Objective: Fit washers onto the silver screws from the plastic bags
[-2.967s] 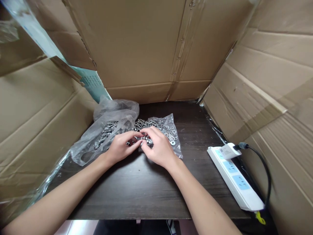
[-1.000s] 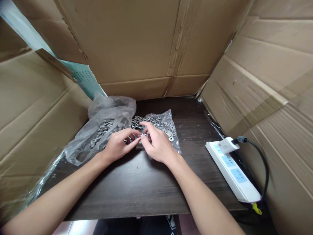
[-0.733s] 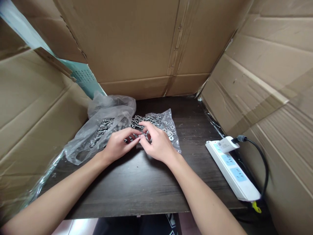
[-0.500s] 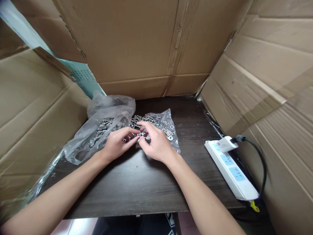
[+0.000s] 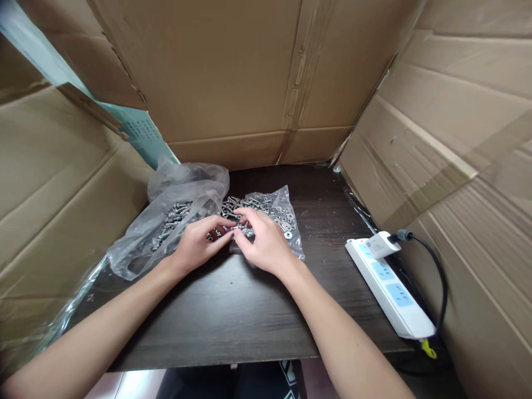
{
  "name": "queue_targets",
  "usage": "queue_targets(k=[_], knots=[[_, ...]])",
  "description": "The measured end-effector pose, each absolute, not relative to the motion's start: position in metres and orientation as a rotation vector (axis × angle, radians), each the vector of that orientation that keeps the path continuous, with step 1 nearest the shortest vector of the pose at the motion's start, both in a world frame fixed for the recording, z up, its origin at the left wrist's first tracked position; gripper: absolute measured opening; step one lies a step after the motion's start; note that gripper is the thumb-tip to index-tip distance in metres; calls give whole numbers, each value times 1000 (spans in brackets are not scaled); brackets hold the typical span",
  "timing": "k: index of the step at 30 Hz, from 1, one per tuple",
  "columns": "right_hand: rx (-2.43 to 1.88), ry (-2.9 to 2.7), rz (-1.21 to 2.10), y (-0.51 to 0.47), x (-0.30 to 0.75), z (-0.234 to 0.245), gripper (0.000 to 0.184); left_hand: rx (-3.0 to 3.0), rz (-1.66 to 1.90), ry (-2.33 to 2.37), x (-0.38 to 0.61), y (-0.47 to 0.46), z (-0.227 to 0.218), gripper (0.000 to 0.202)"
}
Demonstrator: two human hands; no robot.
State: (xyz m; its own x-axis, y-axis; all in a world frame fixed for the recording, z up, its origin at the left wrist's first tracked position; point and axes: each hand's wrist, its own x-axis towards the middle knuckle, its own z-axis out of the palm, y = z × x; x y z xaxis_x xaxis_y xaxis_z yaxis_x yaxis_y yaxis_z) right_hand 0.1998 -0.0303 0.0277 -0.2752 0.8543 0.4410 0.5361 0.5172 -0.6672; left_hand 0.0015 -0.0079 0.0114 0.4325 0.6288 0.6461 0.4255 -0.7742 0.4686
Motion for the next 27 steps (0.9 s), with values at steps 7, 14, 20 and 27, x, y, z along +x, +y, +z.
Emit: queue_targets(k=[7, 14, 20, 27], knots=[[-1120, -1956, 529, -29, 200, 31, 29, 2458, 1226, 934, 1, -9, 10, 8], [-1111, -1946, 625, -30, 200, 31, 29, 2440, 1230, 961, -1, -7, 11, 8], [-1111, -1951, 672, -30, 200, 28, 34, 2450, 1212, 925, 0, -8, 13, 8], [-1135, -1962, 717, -30, 199, 29, 27, 2445, 1188, 912, 1, -9, 13, 8]])
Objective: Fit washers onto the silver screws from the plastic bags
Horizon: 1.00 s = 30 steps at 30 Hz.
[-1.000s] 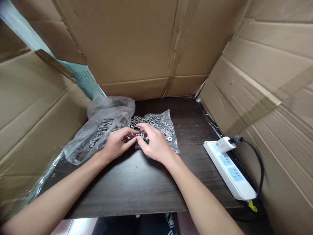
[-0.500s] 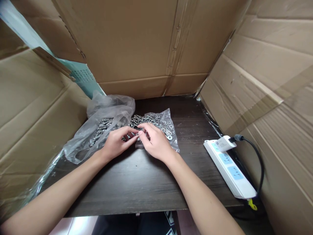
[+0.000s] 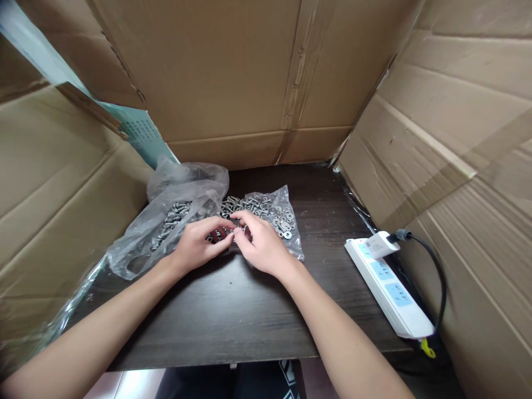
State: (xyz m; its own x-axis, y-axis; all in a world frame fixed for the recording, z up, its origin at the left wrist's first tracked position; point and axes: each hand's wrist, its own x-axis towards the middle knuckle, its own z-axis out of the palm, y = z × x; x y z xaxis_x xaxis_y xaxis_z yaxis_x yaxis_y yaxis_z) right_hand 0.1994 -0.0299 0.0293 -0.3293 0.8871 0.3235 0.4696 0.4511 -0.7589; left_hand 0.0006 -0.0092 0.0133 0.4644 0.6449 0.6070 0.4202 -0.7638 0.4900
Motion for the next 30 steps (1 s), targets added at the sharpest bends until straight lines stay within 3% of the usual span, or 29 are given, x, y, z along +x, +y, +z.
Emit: queue_targets(k=[6, 13, 20, 26, 30], knots=[[-1044, -1952, 661, -32, 197, 32, 33, 2444, 1243, 917, 0, -9, 12, 7], [-1162, -1976, 676, -33, 199, 35, 24, 2464, 1251, 908, 2, -10, 14, 6], [-1135, -1977, 667, -34, 199, 34, 33, 2461, 1222, 922, 1, -9, 14, 9], [-1179, -1986, 656, -33, 198, 34, 25, 2469, 1232, 931, 2, -10, 12, 10], [-1111, -1964, 634, -34, 198, 33, 32, 2452, 1228, 940, 2, -10, 12, 10]])
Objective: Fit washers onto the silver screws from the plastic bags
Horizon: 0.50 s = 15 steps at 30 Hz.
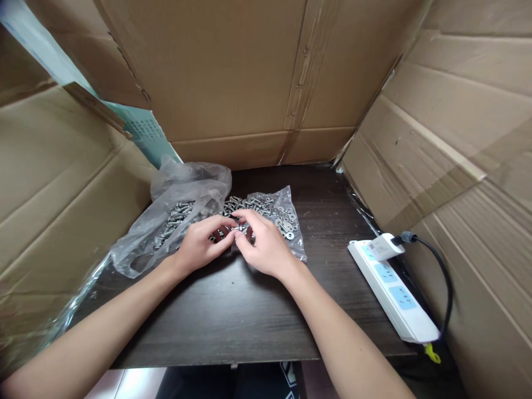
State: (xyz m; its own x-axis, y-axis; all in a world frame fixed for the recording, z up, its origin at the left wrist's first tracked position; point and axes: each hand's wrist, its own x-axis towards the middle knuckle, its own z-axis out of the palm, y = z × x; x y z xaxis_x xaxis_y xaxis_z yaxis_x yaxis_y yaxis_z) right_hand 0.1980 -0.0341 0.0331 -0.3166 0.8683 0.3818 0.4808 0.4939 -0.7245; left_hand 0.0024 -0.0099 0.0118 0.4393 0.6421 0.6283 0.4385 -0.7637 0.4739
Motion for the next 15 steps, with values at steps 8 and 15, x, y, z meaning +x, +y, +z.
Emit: queue_targets(k=[8, 15], knots=[[-1147, -1968, 657, -34, 199, 32, 31, 2446, 1207, 928, 3, -10, 11, 11], [-1185, -1947, 677, -33, 199, 34, 31, 2451, 1191, 925, 3, -10, 11, 11]])
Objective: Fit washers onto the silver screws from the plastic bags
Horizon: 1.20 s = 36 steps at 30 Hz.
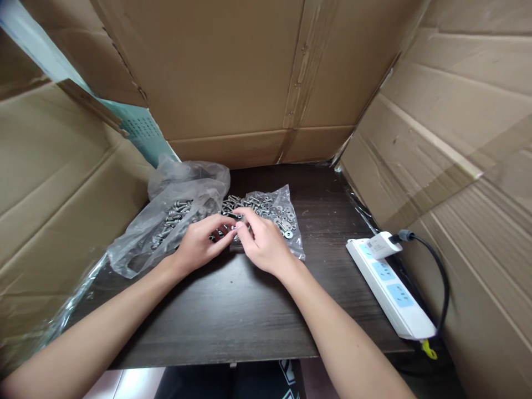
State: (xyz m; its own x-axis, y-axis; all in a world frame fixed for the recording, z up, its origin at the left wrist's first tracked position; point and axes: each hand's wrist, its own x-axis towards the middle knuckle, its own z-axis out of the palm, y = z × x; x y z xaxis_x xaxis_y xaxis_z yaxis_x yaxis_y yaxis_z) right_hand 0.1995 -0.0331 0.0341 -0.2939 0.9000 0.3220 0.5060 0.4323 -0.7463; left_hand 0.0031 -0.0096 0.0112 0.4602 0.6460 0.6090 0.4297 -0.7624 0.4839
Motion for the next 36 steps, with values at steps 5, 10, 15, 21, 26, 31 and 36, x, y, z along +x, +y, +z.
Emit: queue_targets(k=[5, 10, 15, 21, 26, 31, 36], knots=[[-1151, -1938, 607, -33, 200, 34, 33, 2457, 1205, 937, 3, -9, 12, 10], [-1173, -1942, 636, -32, 200, 32, 29, 2461, 1210, 927, 4, -9, 12, 10], [-1134, -1913, 589, -30, 201, 31, 32, 2465, 1200, 917, 3, -8, 11, 11], [-1164, -1927, 628, -29, 201, 32, 29, 2465, 1173, 926, 3, -7, 11, 11], [-1144, -1928, 615, -30, 200, 30, 31, 2466, 1171, 940, 2, -7, 10, 11], [-1166, -1942, 663, -29, 200, 31, 28, 2472, 1167, 929, 2, -7, 11, 10], [-1133, -1919, 623, -29, 201, 31, 31, 2465, 1179, 928, 3, -8, 11, 10]])
